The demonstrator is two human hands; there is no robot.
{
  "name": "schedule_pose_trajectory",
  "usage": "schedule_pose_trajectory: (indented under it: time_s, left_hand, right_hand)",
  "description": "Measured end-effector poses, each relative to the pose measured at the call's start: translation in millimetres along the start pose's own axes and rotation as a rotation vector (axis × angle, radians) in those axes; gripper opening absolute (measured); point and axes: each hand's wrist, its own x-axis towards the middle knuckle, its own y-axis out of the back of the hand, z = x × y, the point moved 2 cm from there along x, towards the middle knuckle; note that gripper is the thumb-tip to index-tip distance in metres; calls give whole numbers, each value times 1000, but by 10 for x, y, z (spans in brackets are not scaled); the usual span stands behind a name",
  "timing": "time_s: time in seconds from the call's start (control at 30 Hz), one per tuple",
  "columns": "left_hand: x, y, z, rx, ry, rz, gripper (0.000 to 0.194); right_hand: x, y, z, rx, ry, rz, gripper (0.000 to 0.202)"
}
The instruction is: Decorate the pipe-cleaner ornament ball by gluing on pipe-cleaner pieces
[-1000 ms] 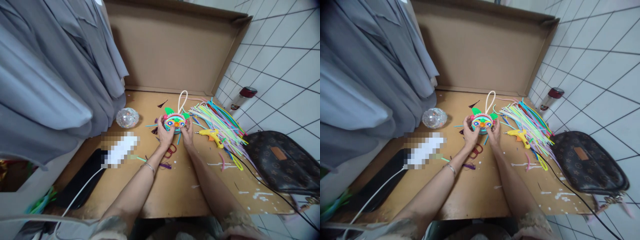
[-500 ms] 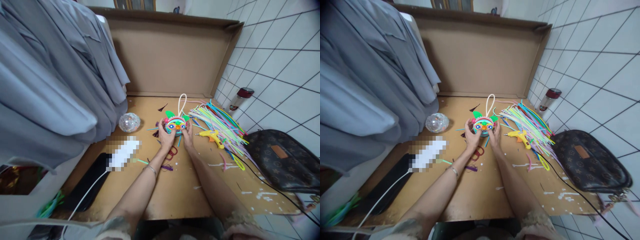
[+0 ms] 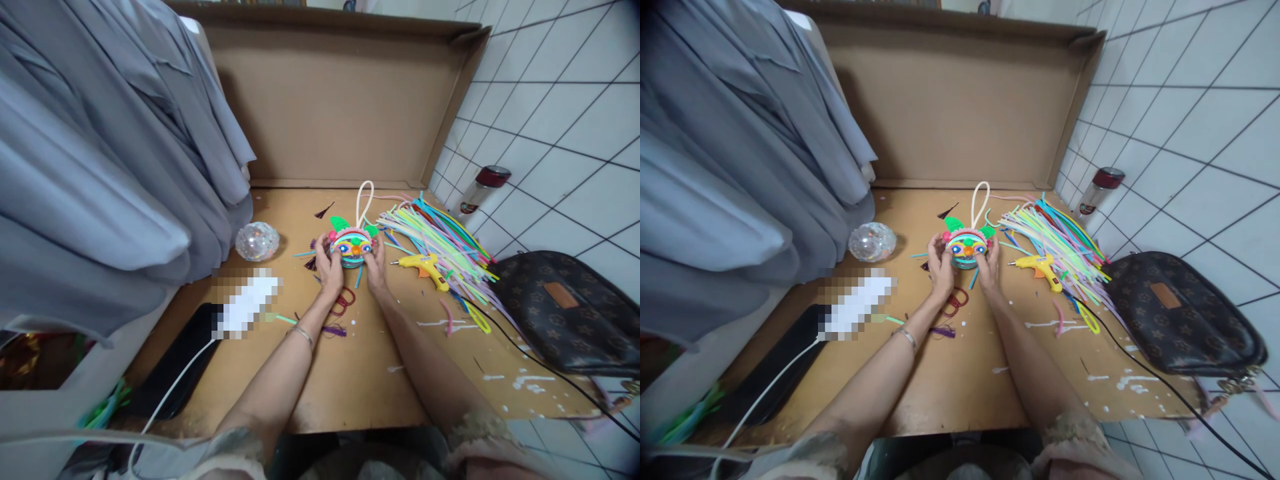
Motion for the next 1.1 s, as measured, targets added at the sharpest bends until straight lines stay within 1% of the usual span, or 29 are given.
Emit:
schedule_pose_trajectory:
  time_s: [0.13, 0.27, 0.4, 0.5, 0.57, 0.73, 0.83, 0.93, 1.1]
  left_hand:
    - [10, 1, 7, 1, 21, 8, 43]
    - [19, 4, 14, -5, 21, 16, 41]
    - [39, 11, -11, -27, 42, 34, 39]
    - [47, 13, -35, -23, 38, 39, 40]
    - [48, 14, -46, -11, 34, 39, 41]
    - [55, 6, -56, -23, 31, 28, 47]
    - [63, 0, -54, -37, 34, 29, 49]
    - [69, -4, -50, -38, 40, 26, 48]
    - [69, 0, -44, -53, 39, 41, 45]
  right_hand:
    - [0, 9, -5, 2, -5, 12, 90]
    - [3, 9, -5, -24, -1, -15, 90]
    - [4, 12, 7, -22, -11, 6, 92]
    - [1, 10, 10, -15, -11, 0, 95]
    - [0, 5, 7, -12, -12, -7, 93]
    - [17, 4, -5, 9, -27, 23, 91]
    - [36, 14, -3, -6, -24, 7, 90]
    - [44, 21, 4, -14, -17, -15, 90]
    - [32, 10, -10, -20, -11, 8, 90]
